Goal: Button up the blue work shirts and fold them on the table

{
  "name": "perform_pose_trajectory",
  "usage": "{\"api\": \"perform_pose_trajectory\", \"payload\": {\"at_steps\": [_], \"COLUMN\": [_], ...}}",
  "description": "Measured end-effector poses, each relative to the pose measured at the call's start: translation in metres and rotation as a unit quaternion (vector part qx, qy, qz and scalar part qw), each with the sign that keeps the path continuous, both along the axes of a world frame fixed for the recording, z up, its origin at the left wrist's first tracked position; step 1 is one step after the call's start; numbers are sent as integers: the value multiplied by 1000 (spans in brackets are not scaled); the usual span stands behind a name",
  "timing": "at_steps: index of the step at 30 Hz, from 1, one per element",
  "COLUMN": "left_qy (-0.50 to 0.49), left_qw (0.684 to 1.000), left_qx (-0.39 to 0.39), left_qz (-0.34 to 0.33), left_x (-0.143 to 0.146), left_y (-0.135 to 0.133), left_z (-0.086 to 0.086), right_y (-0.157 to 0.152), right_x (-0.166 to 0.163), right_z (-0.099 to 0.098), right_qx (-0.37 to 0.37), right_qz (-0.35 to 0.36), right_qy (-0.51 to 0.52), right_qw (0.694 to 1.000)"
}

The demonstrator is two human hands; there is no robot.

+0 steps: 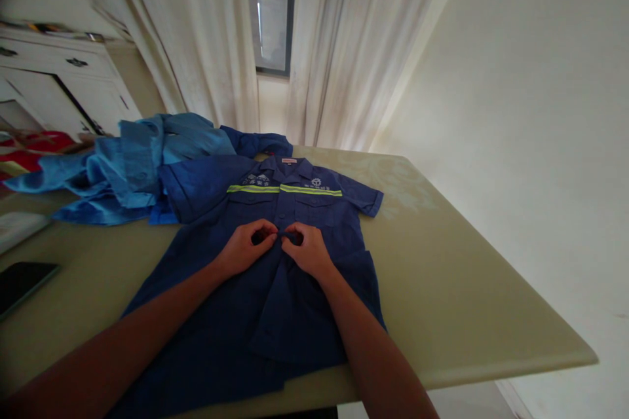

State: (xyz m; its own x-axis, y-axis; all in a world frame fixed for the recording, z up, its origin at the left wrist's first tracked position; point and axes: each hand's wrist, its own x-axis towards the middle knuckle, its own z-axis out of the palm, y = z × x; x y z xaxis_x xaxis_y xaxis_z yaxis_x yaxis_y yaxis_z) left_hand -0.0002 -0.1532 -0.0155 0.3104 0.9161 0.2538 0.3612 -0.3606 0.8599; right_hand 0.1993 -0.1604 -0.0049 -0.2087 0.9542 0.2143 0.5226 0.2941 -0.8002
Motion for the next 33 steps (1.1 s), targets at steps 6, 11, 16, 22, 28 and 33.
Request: {"api": "perform_pose_trajectory", "payload": {"at_steps": [6,11,16,22,28,33], "left_qy": [3,4,-14,4,9,12], "left_qw": [1000,999,999,1000,999,997], "left_qx": [27,53,25,1,9,40], "left_qz": [-8,-7,23,8,-34,-65], "left_x": [1,3,4,2,-1,-1], "left_y": [-3,-5,-3,2,3,4], "left_z": [3,6,3,-3,-4,0], "right_y": [-5,-6,-5,-4,-2,-2], "right_x": [-6,-7,-5,-3,0,0], "right_z": [5,6,5,3,0,0], "right_qx": [71,67,80,85,56,31], "right_qz": [-19,-14,2,28,25,21], "right_qy": [-64,-72,-69,-53,-45,-49], "right_qw": [995,995,994,995,997,998]}}
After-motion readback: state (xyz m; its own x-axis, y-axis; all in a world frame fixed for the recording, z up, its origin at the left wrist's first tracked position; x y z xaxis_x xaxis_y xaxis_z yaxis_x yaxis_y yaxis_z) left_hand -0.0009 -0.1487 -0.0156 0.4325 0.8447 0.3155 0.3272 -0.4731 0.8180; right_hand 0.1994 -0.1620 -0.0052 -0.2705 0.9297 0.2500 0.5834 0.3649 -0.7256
